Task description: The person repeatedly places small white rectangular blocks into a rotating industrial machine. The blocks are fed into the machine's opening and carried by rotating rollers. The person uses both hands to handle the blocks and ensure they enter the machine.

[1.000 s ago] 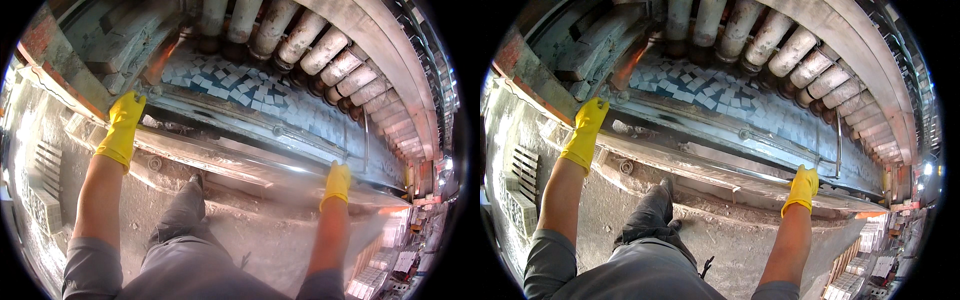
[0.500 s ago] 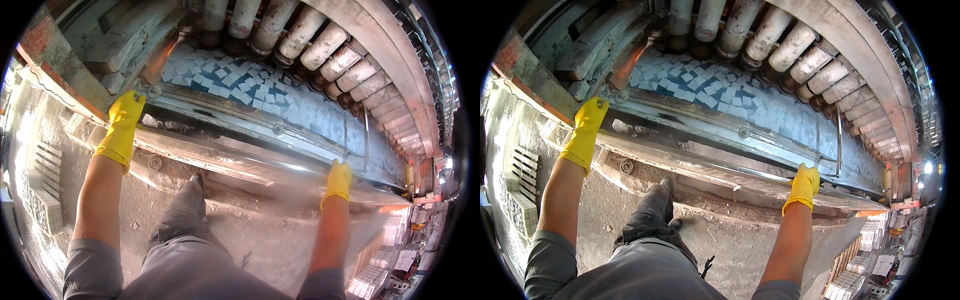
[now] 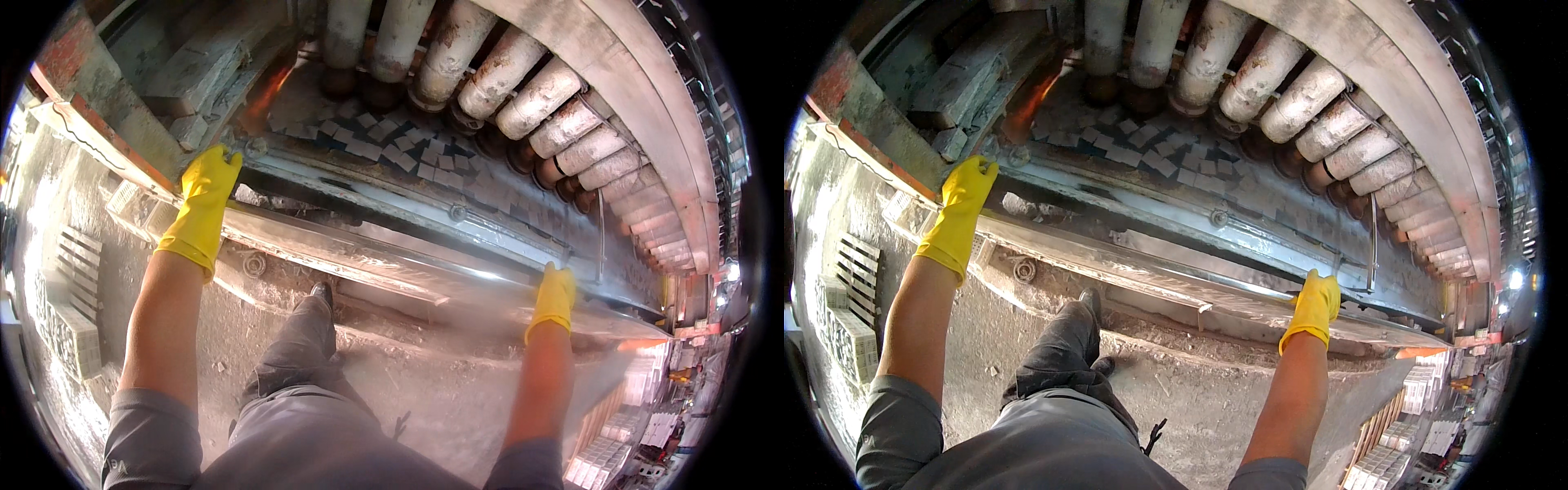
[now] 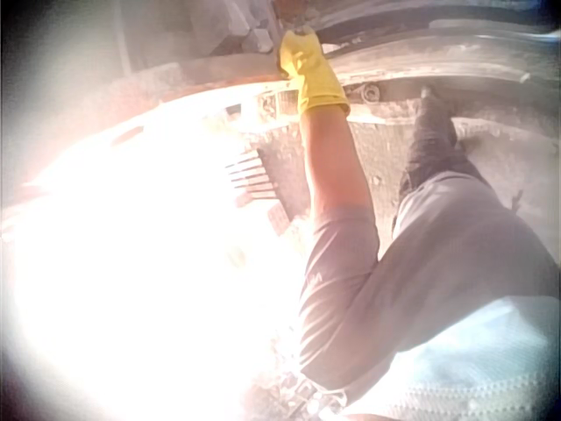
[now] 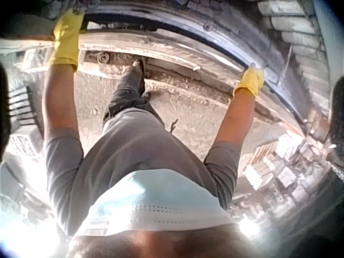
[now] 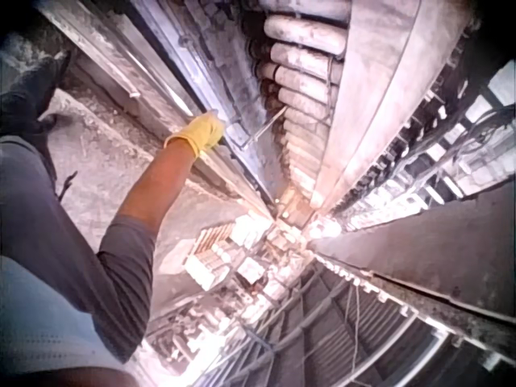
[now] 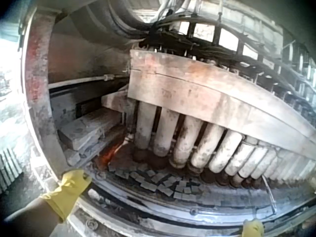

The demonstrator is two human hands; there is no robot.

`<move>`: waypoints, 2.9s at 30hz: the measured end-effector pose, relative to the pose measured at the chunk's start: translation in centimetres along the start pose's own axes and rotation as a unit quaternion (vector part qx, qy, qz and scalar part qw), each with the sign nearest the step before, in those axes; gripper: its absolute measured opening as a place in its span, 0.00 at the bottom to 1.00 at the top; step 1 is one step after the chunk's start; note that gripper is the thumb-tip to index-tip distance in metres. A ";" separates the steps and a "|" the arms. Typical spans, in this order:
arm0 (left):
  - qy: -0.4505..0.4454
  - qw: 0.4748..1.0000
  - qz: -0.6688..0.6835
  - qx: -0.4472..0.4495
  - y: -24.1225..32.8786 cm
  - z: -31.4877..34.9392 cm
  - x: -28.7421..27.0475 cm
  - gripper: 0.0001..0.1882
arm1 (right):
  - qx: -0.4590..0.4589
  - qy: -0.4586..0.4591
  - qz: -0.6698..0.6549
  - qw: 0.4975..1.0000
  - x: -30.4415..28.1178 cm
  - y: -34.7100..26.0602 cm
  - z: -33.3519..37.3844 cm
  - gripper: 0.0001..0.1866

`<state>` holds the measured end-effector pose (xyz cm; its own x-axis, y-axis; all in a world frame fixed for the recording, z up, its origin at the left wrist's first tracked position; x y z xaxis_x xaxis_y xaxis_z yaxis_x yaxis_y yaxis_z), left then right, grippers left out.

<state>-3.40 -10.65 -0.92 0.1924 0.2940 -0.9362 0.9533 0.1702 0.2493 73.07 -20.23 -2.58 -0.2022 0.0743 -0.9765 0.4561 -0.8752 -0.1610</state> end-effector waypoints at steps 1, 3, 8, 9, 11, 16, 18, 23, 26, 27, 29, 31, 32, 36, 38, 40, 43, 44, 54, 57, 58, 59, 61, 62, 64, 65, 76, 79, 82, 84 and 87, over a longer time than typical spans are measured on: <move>-0.001 1.000 -0.003 -0.001 0.2 -0.3 0.1 0.22 | -0.008 0.013 0.012 1.000 -0.3 -0.5 -0.1 0.29; -0.002 1.000 -0.008 -0.004 0.5 -0.7 0.2 0.22 | 0.006 0.003 0.005 1.000 -0.5 -1.0 0.1 0.29; -0.023 1.000 -0.010 -0.016 0.5 -1.4 0.6 0.23 | 0.021 0.001 0.010 1.000 0.7 0.0 -2.4 0.29; -0.028 0.999 -0.010 -0.020 0.6 -1.5 0.5 0.23 | 0.026 -0.005 0.001 1.000 0.9 0.0 -2.7 0.29; -0.028 0.999 -0.008 -0.020 1.0 -1.6 0.4 0.23 | 0.028 -0.008 -0.010 1.000 1.0 0.2 -3.1 0.29; -0.024 1.000 -0.003 -0.021 0.9 -1.6 0.5 0.23 | 0.022 -0.004 0.002 1.000 -0.5 -1.7 -0.7 0.29; -0.022 1.000 -0.002 -0.018 1.3 -1.9 0.7 0.23 | 0.016 0.013 0.027 0.999 -0.8 -2.0 -1.0 0.29; -0.012 1.000 -0.009 -0.012 1.6 -3.9 1.0 0.24 | 0.011 0.029 0.059 0.998 -0.5 -3.6 -3.1 0.30; -0.020 1.000 0.004 -0.015 2.3 -5.1 1.6 0.25 | 0.008 0.034 0.065 0.997 0.0 -4.4 -4.6 0.31; -0.021 1.000 0.011 -0.016 2.5 -5.4 1.7 0.25 | 0.008 0.035 0.066 0.997 0.2 -4.7 -5.1 0.31; -0.019 1.000 0.009 -0.020 2.8 -6.2 1.8 0.25 | 0.003 0.037 0.067 0.997 0.5 -5.2 -6.1 0.31; -0.025 0.999 0.002 -0.029 3.0 -6.8 2.0 0.25 | -0.008 0.036 0.067 0.997 0.5 -6.0 -6.4 0.32; -0.033 0.999 -0.005 -0.036 3.2 -7.2 2.1 0.25 | -0.011 0.039 0.069 0.997 0.5 -6.4 -6.5 0.31; -0.059 0.997 0.001 -0.048 3.7 -8.8 2.7 0.25 | -0.003 0.039 0.073 0.997 0.4 -7.8 -7.9 0.31; -0.059 0.997 0.005 -0.041 4.1 -9.4 2.8 0.25 | 0.002 0.031 0.069 0.997 0.7 -8.1 -8.9 0.31; -0.052 0.998 0.002 -0.037 4.2 -10.1 2.9 0.24 | -0.002 0.020 0.063 0.998 1.1 -8.7 -9.6 0.32; -0.037 0.999 -0.002 -0.032 4.0 -11.0 3.5 0.24 | 0.000 0.030 0.070 0.997 1.1 -9.5 -10.0 0.31; -0.037 0.999 0.000 -0.031 4.1 -11.2 3.6 0.24 | 0.002 0.031 0.077 0.997 1.1 -9.8 -10.2 0.31; -0.038 0.999 -0.017 -0.029 5.7 -13.5 3.1 0.22 | 0.014 0.030 0.075 0.997 1.8 -11.5 -12.7 0.33; -0.049 0.998 -0.021 -0.043 6.3 -13.9 2.9 0.22 | 0.020 0.023 0.067 0.997 1.2 -12.4 -12.1 0.33; -0.047 0.998 -0.020 -0.042 6.4 -14.1 3.0 0.22 | 0.024 0.023 0.061 0.998 1.0 -12.5 -12.0 0.33; -0.046 0.998 -0.020 -0.041 6.5 -14.4 3.1 0.23 | 0.027 0.022 0.061 0.998 1.0 -12.5 -12.2 0.33; -0.046 0.998 -0.020 -0.043 6.2 -14.7 3.3 0.23 | 0.029 0.018 0.060 0.998 1.3 -12.9 -12.7 0.32; -0.050 0.998 -0.018 -0.044 5.9 -15.0 3.6 0.23 | 0.031 0.013 0.058 0.998 1.4 -13.0 -12.9 0.32; -0.056 0.997 -0.018 -0.048 5.9 -15.3 3.6 0.23 | 0.036 0.005 0.056 0.998 1.4 -13.5 -12.9 0.32; -0.060 0.997 -0.020 -0.052 6.0 -15.4 3.5 0.23 | 0.031 0.013 0.063 0.997 1.4 -13.8 -12.9 0.32; -0.047 0.998 -0.017 -0.047 5.5 -13.8 3.2 0.23 | 0.030 0.005 0.085 0.996 1.1 -12.5 -11.8 0.34; -0.047 0.998 -0.012 -0.044 4.9 -12.2 2.9 0.24 | 0.038 -0.004 0.063 0.997 1.9 -9.9 -11.9 0.34; -0.049 0.998 -0.005 -0.042 4.6 -10.6 2.3 0.24 | 0.032 0.004 0.065 0.997 1.5 -8.6 -10.5 0.33; -0.042 0.998 -0.005 -0.037 4.3 -9.4 1.9 0.23 | 0.034 -0.018 0.063 0.997 1.3 -8.1 -9.3 0.33; -0.043 0.998 0.008 -0.039 3.7 -8.1 1.7 0.23 | 0.021 -0.004 0.067 0.997 0.4 -7.4 -7.1 0.33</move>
<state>-1.44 -1.94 0.36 0.2301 0.2166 -0.9487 0.9293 0.2403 0.2803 75.79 -10.35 -2.82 -0.1489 -0.0494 -0.9876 0.4432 -0.8961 -0.0221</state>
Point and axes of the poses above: each hand's wrist, its own z-axis away from the middle knuckle, its own x-axis out of the palm, y = z × x, the point moved 8 cm from there along -z, towards the middle knuckle, and after that the axes turned 9 degrees about x, right-handed, at the moved point
